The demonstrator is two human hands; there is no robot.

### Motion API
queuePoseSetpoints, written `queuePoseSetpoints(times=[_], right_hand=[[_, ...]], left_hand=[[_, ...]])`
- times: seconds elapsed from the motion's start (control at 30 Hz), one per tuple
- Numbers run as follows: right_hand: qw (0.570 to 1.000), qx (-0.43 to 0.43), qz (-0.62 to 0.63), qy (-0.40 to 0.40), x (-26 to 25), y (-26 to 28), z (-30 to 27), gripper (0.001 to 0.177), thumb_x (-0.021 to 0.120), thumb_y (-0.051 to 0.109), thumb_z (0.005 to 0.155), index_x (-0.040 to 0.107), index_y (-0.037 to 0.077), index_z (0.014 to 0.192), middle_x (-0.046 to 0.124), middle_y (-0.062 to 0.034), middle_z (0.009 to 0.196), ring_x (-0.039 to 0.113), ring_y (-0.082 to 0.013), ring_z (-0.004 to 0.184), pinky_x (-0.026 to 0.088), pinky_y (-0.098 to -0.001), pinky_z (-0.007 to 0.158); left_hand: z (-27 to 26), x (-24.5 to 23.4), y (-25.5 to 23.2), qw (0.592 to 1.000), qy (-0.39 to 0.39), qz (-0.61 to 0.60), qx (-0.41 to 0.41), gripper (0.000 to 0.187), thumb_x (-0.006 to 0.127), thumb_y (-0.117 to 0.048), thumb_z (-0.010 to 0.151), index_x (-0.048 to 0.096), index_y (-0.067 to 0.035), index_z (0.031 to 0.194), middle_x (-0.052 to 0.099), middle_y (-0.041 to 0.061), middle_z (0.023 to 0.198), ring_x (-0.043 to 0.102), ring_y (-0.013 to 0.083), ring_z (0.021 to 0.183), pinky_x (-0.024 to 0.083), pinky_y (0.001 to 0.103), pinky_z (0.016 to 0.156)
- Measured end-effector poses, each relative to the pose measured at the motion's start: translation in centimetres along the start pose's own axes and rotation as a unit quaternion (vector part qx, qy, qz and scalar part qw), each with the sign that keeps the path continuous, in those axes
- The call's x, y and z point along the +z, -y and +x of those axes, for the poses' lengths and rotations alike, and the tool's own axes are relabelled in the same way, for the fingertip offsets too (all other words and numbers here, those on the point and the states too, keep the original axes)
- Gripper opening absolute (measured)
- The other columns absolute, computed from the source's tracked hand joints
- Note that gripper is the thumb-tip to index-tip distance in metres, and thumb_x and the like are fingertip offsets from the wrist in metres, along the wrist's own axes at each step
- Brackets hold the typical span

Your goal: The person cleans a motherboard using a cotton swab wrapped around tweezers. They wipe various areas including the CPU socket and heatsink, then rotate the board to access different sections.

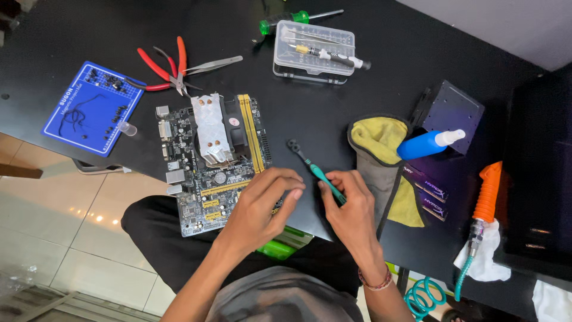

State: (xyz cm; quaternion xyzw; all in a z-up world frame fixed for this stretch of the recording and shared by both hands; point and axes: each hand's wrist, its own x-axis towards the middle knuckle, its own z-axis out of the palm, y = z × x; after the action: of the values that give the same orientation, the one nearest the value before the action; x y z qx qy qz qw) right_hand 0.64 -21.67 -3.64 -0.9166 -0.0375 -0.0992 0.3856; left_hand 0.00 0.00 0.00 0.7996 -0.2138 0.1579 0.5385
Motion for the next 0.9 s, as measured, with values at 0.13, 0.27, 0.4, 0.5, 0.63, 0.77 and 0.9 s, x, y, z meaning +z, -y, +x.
queuePoseSetpoints(times=[0.13,0.27,0.4,0.5,0.63,0.77,0.9], right_hand=[[0.999,-0.027,0.017,0.017,-1.4,0.9,0.9,0.015,0.086,0.010,0.097,0.078,0.005,0.110,0.075,-0.0151,0.098,0.078,-0.0343,0.097,0.062,-0.0429,0.080],[0.993,-0.114,0.008,0.034,-4.7,2.5,3.6,0.015,0.077,0.013,0.105,0.075,0.009,0.091,0.075,-0.0105,0.092,0.078,-0.0386,0.094,0.062,-0.0445,0.081],[0.986,-0.165,-0.018,0.021,-7.5,5.1,8.6,0.007,0.077,0.017,0.106,0.073,0.010,0.105,0.077,-0.0104,0.088,0.080,-0.0369,0.091,0.062,-0.0445,0.079],[0.991,-0.125,0.010,0.047,-7.4,5.9,13.3,0.011,0.073,0.014,0.107,0.071,0.007,0.114,0.080,-0.0147,0.096,0.080,-0.0340,0.092,0.062,-0.0450,0.077],[0.994,-0.107,0.017,0.022,-5.2,6.0,18.1,0.013,0.075,0.011,0.103,0.072,0.005,0.114,0.080,-0.0162,0.096,0.080,-0.0343,0.089,0.061,-0.0425,0.075],[0.997,-0.082,0.011,0.010,-2.9,4.9,21.5,0.011,0.078,0.014,0.100,0.076,0.010,0.109,0.082,-0.0118,0.092,0.081,-0.0304,0.088,0.061,-0.0407,0.074],[0.998,-0.061,-0.035,-0.004,-1.1,2.3,24.5,0.008,0.078,0.016,0.099,0.078,0.014,0.107,0.080,-0.0076,0.092,0.080,-0.0282,0.091,0.062,-0.0389,0.077]], left_hand=[[0.6,-0.2,0.2,1.000,-0.015,0.007,0.024,0.010,0.068,-0.007,0.107,0.078,-0.006,0.106,0.078,0.011,0.101,0.079,0.0350,0.089,0.064,0.047,0.078],[2.8,-1.7,-0.9,0.998,-0.010,0.034,0.050,0.014,0.072,-0.013,0.105,0.076,-0.006,0.095,0.080,0.012,0.103,0.080,0.0352,0.088,0.066,0.046,0.075],[7.8,-4.3,-3.2,0.989,0.025,0.097,0.110,0.010,0.076,-0.006,0.101,0.077,0.000,0.093,0.078,0.020,0.099,0.081,0.0397,0.085,0.067,0.049,0.073],[11.6,-5.7,-3.3,0.979,0.084,0.165,0.081,0.008,0.073,-0.007,0.103,0.077,-0.001,0.103,0.076,0.020,0.104,0.080,0.0442,0.091,0.064,0.053,0.073],[15.7,-6.6,1.1,0.971,0.113,0.208,0.042,0.011,0.071,-0.013,0.105,0.072,-0.002,0.105,0.074,0.019,0.102,0.078,0.0463,0.090,0.062,0.057,0.072],[19.1,-7.3,4.2,0.963,0.182,0.198,-0.009,0.011,0.067,-0.016,0.105,0.072,-0.006,0.104,0.073,0.016,0.096,0.078,0.0453,0.090,0.063,0.054,0.073],[22.1,-7.5,8.0,0.948,0.249,0.187,-0.060,0.014,0.064,-0.020,0.106,0.072,-0.008,0.107,0.074,0.015,0.095,0.078,0.0431,0.091,0.064,0.054,0.072]])
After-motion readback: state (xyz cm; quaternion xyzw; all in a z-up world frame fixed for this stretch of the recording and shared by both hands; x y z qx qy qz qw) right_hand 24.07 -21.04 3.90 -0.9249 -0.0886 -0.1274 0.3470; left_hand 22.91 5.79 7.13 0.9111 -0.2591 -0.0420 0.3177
